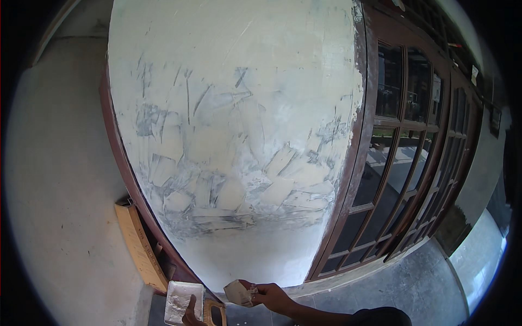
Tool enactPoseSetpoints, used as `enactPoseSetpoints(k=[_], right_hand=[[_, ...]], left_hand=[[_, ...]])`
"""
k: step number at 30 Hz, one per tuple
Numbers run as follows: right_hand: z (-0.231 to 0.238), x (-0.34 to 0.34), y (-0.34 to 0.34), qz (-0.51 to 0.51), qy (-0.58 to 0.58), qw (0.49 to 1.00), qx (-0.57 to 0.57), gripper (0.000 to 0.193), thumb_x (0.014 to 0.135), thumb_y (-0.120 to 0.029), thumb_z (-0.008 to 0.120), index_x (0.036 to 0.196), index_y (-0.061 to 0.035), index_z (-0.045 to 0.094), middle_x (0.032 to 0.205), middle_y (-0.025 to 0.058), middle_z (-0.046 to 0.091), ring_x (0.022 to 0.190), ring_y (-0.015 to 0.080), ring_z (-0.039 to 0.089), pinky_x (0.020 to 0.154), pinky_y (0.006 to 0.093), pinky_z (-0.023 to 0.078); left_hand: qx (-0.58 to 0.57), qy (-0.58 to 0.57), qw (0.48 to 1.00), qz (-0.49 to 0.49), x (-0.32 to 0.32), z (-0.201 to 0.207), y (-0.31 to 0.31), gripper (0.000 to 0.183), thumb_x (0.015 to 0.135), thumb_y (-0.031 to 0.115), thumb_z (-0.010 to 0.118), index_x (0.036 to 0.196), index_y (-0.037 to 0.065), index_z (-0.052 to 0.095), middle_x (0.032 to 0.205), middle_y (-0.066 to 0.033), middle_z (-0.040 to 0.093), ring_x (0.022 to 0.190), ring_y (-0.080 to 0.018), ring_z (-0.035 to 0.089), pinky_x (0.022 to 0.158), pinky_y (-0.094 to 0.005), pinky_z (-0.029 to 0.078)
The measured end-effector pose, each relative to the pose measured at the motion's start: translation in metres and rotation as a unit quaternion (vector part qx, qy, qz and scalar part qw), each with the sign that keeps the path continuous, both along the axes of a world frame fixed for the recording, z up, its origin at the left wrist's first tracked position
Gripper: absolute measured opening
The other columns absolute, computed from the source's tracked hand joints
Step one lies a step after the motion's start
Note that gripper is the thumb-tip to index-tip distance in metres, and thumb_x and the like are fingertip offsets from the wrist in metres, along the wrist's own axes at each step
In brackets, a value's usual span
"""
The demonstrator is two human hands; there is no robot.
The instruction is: The person applies wall filler to a wall surface using a plastic scraper, spreading the filler from a container onto the wall.
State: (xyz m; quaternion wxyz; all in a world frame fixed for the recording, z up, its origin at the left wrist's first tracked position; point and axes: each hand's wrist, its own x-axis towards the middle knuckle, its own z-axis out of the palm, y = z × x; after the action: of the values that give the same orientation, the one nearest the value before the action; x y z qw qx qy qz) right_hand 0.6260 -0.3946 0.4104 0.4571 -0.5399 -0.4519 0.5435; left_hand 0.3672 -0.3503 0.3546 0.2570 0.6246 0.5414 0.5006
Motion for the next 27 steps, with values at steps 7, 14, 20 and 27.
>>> enactPoseSetpoints(k=[7,14,20,27], right_hand=[[-0.016,-0.136,-0.004,0.036,0.096,0.995,0.008,0.024,0.088,-0.010,0.063,0.107,0.0050,0.070,0.087,0.0085,0.071,0.085,0.0130,0.066,0.078,0.0289,0.053],[-0.030,-0.173,0.022,-0.009,0.105,0.994,0.000,0.020,0.090,-0.001,0.059,0.107,0.0060,0.068,0.101,0.0113,0.071,0.088,0.0167,0.069,0.082,0.0309,0.056],[-0.048,-0.203,0.077,-0.022,0.142,0.989,-0.036,0.022,0.090,0.000,0.058,0.108,0.0087,0.067,0.100,0.0119,0.070,0.090,0.0185,0.070,0.082,0.0324,0.058],[-0.097,-0.246,0.163,-0.046,0.175,0.980,-0.084,0.025,0.089,0.000,0.056,0.110,0.0106,0.065,0.102,0.0138,0.069,0.090,0.0190,0.070,0.084,0.0320,0.057]], left_hand=[[-0.007,-0.247,0.969,0.015,-0.149,-0.059,-0.013,0.075,0.103,0.048,0.022,0.128,-0.015,0.054,0.128,-0.0283,0.060,0.125,-0.0367,0.056,0.114,-0.0461,0.034],[-0.088,-0.228,0.968,0.057,-0.187,-0.020,-0.026,0.069,0.103,0.040,0.017,0.133,-0.013,0.052,0.136,-0.0257,0.055,0.134,-0.0346,0.047,0.118,-0.0418,0.027],[-0.106,-0.292,0.939,0.147,-0.234,-0.058,-0.025,0.065,0.104,0.036,0.018,0.128,-0.013,0.055,0.132,-0.0264,0.058,0.130,-0.0359,0.051,0.117,-0.0423,0.030],[-0.182,-0.289,0.918,0.200,-0.298,-0.102,-0.011,0.065,0.104,0.034,0.018,0.128,-0.013,0.055,0.132,-0.0269,0.058,0.131,-0.0353,0.051,0.116,-0.0426,0.032]])
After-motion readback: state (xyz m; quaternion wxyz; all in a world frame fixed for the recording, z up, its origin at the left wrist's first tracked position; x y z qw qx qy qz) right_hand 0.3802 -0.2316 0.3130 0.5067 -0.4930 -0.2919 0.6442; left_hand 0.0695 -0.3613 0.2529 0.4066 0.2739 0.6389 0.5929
